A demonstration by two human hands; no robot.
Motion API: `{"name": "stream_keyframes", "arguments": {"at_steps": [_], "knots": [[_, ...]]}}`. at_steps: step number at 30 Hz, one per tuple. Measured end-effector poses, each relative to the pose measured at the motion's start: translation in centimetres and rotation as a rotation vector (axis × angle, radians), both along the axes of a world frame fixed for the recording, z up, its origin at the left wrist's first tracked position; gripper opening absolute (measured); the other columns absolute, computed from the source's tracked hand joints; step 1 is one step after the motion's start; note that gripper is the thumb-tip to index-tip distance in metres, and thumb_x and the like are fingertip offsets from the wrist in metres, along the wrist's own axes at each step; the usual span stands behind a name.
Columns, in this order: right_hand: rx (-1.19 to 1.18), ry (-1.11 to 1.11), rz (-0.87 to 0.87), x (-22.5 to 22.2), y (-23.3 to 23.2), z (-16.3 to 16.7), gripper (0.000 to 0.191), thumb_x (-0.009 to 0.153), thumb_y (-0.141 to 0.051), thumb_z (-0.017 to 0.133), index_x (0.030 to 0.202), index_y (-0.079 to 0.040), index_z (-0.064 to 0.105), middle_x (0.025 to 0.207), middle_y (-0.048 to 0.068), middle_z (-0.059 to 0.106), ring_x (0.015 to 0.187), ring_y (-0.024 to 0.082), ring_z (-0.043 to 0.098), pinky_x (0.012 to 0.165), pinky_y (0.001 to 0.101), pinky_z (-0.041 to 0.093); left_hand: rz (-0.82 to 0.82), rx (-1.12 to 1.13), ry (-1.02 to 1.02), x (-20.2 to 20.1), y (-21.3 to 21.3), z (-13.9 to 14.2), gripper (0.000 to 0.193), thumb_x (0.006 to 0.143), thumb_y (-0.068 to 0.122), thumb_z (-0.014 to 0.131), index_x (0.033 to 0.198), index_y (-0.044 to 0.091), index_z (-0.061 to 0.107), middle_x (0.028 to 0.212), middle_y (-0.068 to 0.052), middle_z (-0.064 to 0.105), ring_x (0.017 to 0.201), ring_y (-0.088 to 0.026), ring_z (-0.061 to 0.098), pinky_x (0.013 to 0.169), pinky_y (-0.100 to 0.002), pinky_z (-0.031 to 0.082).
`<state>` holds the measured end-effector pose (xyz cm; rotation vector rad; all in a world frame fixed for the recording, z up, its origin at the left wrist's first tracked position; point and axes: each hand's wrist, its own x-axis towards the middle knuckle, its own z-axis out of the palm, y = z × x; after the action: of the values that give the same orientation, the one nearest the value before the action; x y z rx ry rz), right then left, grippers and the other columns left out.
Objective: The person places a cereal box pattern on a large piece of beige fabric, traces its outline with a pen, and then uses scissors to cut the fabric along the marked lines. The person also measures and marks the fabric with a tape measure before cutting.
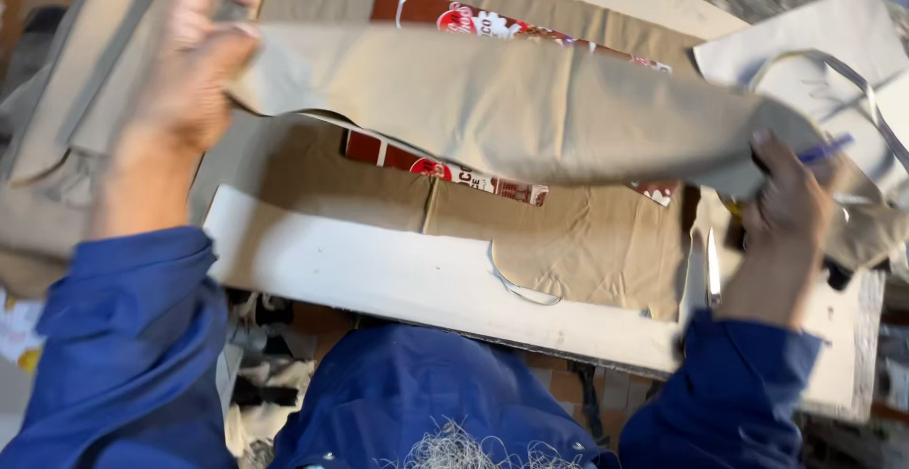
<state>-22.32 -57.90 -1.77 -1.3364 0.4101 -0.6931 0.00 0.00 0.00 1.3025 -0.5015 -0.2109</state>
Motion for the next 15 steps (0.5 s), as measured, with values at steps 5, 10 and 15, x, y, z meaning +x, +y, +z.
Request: {"name": "stream_keyframes", "arguments": {"at_steps": [5, 10, 15], "knots": [[-0.014, 0.144, 0.028, 4.5, 7.0, 0.9, 0.033, 0.085, 0.003, 0.079, 0.114, 0.006, 0.064, 0.107, 0.014, 0.074, 0.090, 0.024, 0.077, 0.080, 0.0365, 0.066, 0.028, 0.262, -0.028, 3.0, 6.6, 0.2, 0.017, 0.111, -0.005, 0.052, 0.111, 0.009, 0.062, 0.086, 0.007, 0.056, 0.076, -0.002, 0.042, 0.067, -0.018, 0.033], [-0.356, 0.637, -0.151, 8.6, 8.0, -4.3, 0.030, 0.077, -0.013, 0.088, 0.090, -0.006, 0.061, 0.083, 0.002, 0.068, 0.068, 0.011, 0.065, 0.059, 0.0266, 0.054, 0.027, 0.603, -0.080, 3.2, 0.8, -9.6, 0.021, 0.101, -0.003, 0.054, 0.102, 0.004, 0.074, 0.088, 0.007, 0.068, 0.079, 0.001, 0.053, 0.073, -0.020, 0.045], [-0.408, 0.914, -0.238, 8.1, 4.7, -8.2, 0.045, 0.078, -0.022, 0.093, 0.079, -0.006, 0.050, 0.074, 0.001, 0.054, 0.061, 0.011, 0.048, 0.051, 0.0299, 0.042, 0.032, 0.862, 0.195, 2.9, -3.0, -14.2, 0.020, 0.097, 0.012, 0.070, 0.114, 0.008, 0.081, 0.068, 0.002, 0.053, 0.059, -0.007, 0.041, 0.052, -0.027, 0.034]]}}
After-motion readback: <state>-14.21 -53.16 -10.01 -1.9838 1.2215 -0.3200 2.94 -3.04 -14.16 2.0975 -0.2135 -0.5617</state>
